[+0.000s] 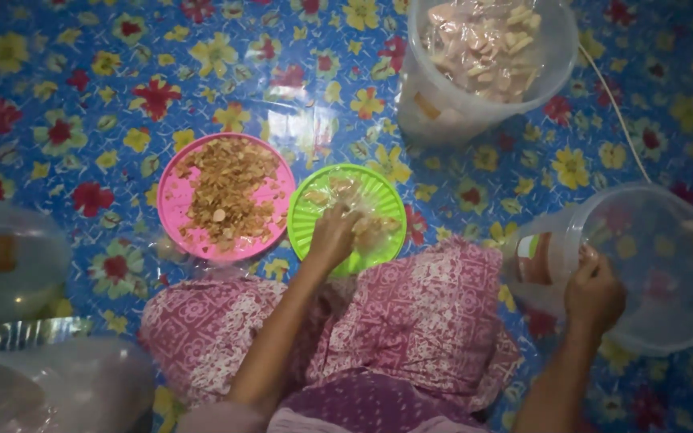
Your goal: The person packs small food items from plates into plastic bags.
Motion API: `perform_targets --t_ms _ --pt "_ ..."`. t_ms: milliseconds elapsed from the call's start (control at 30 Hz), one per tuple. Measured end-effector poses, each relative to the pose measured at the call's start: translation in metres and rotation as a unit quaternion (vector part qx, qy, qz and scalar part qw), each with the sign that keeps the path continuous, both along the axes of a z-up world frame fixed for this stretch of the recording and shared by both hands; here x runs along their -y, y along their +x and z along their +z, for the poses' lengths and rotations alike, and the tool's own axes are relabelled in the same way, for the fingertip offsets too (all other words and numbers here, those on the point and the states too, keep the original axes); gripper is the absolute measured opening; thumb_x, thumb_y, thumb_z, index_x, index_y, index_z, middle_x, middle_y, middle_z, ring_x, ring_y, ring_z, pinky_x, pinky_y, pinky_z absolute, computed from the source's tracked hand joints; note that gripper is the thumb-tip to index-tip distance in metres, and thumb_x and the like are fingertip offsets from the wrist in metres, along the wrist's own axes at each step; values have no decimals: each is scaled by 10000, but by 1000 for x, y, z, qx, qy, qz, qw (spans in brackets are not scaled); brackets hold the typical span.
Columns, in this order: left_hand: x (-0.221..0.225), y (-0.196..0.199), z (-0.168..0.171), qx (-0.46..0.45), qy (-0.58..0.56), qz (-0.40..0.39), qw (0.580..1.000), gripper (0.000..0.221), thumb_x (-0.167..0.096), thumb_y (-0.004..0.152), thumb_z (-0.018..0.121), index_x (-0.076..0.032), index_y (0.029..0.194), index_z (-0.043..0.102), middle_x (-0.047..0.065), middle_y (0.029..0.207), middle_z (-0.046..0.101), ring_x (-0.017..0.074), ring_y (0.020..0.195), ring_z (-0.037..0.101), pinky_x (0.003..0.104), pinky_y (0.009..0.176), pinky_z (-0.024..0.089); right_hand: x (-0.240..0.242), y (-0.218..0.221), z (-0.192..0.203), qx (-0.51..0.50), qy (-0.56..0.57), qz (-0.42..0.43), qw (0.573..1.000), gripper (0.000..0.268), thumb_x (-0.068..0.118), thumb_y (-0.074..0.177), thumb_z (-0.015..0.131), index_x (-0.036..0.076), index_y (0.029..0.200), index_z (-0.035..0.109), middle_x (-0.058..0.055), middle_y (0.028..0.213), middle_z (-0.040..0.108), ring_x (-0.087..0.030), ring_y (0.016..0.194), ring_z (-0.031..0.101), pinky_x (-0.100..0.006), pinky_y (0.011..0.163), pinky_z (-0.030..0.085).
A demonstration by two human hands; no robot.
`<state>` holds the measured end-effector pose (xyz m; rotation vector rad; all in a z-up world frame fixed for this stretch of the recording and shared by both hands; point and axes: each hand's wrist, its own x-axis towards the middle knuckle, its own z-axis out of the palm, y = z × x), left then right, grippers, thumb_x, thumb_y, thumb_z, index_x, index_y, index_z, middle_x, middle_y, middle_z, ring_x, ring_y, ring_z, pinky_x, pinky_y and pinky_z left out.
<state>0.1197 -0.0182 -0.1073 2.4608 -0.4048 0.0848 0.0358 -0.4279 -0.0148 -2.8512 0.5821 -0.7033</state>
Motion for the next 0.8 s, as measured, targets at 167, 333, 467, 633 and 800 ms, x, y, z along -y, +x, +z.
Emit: perform_targets --t_ms 167,333,467,633,800 --pt "19 26 -27 17 77 -19 997 352 -100 753 618 -216 1085 626 240 1321 430 453 1203 397 555 882 382 -3 -1 0 -11 -31 -38 999 288 209 1036 480 105 1089 744 -196 819 672 -424 616 591 -509 466 416" --pt "13 28 -14 27 65 -12 997 243 -90 609 725 -86 781 553 187 1218 512 381 1105 468 525 810 398 -4 -1 1 -18 -29 -30 999 291 204 1046 478 54 1050 726 -208 825 662 -414 623 582 -493 470 385" --pt "3 16 -11 39 80 9 996 225 49 616 681 -20 590 468 224 1191 528 388 903 523 487 649 477 -16 -2 11 -14 -46 -37 998 235 173 1041 509 117 1005 734 -145 828 669 -395 650 588 -490 479 401" --pt "-19 -9 -36 -57 13 -25 998 167 -51 687 643 -167 724 530 50 807 561 333 823 513 478 631 388 -25 1 24 100 34 73 992 191 -4 968 564 -29 1114 685 -191 1051 664 -360 908 607 -441 747 469" --pt "-21 -29 18 -197 -155 -4 968 109 -48 777 568 -119 721 505 62 733 619 218 686 595 335 602 431 -50 1 26 187 -16 131 974 133 -47 961 627 -82 1081 672 -232 1003 640 -370 904 586 -465 804 480"
